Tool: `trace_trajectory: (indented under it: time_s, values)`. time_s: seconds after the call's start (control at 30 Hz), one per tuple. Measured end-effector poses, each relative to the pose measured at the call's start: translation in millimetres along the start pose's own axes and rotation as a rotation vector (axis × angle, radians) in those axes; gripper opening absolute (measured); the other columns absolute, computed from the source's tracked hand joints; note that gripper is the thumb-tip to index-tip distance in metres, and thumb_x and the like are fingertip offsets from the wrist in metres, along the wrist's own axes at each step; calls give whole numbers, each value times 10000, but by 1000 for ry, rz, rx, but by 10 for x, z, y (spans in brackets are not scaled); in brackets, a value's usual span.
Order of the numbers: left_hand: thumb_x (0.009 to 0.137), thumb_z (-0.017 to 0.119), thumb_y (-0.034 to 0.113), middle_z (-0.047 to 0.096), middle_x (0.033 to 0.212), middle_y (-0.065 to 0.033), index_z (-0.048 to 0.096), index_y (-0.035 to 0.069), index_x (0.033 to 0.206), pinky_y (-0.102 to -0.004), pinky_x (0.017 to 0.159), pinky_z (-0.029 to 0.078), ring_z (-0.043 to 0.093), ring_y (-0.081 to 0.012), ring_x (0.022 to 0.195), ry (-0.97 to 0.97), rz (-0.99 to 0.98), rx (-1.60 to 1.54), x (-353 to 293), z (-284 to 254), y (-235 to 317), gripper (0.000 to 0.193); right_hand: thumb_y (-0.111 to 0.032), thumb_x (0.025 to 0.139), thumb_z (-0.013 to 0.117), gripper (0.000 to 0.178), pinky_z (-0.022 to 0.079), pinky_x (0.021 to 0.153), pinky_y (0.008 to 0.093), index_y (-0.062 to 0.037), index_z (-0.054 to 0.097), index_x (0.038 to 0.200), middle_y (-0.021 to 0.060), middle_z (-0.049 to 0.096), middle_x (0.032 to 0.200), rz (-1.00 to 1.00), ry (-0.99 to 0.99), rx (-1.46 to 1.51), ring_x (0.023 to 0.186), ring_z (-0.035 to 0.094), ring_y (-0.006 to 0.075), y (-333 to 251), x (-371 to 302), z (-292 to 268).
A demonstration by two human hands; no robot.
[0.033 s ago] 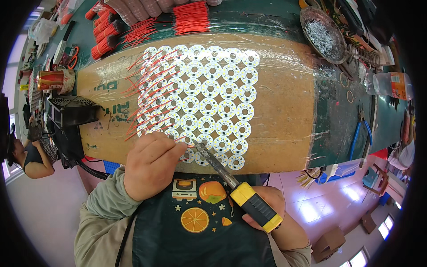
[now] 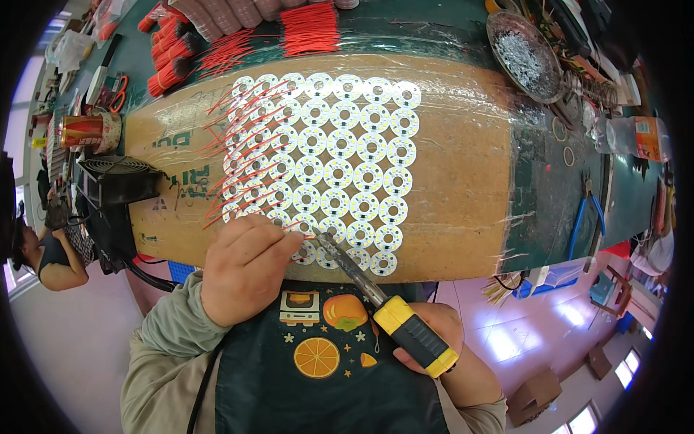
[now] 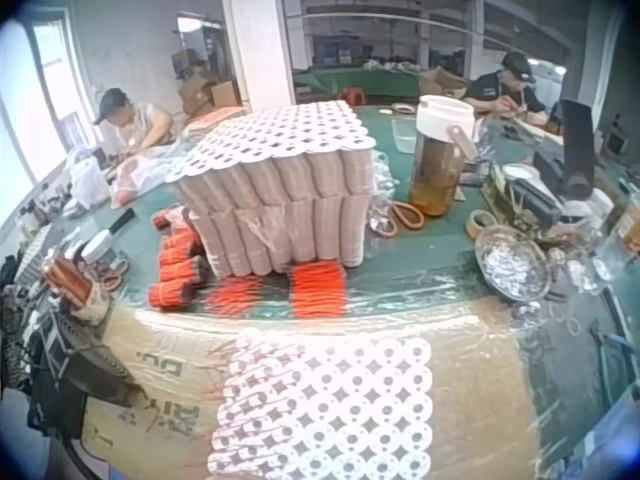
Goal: The person solders red wires onto circular LED circuit boards on the workbench using a soldering iron, picking up wires and attaching them to each board.
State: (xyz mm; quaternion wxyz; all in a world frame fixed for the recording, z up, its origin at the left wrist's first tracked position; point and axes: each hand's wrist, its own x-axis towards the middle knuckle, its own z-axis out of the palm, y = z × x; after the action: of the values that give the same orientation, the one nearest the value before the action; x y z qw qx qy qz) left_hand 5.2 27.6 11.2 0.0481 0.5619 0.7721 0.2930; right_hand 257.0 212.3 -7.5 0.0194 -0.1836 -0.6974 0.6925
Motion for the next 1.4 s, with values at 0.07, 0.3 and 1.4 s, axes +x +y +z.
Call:
trace_trajectory:
  time_s: [0.07, 0.3, 1.4]
  values:
    - [632, 726, -65, 629, 886, -69, 733, 24, 985, -361, 699, 530, 643, -250, 819, 8, -12, 6, -2, 10, 3, 364, -481, 802, 770, 483, 404, 540, 357, -80, 522, 700, 50, 529, 632, 13, -14, -23, 556, 515, 248, -5, 0, -10]
    - [633, 718, -67, 630, 889, -63, 735, 38, 992, -362, 715, 536, 644, -248, 827, 22, -31, 27, -9, 23, 13, 374, -507, 807, 736, 466, 420, 547, 370, -93, 539, 718, 53, 548, 648, -10, 17, -105, 567, 537, 275, 19, -29, 18]
    - [664, 716, -60, 599, 859, -69, 710, 3, 974, -363, 705, 522, 624, -248, 803, -46, -14, 32, 17, 1, 0, 316, -233, 760, 819, 437, 579, 674, 310, 10, 680, 1097, 120, 765, 930, -94, -190, -182, 756, 753, 245, -30, 38, -156]
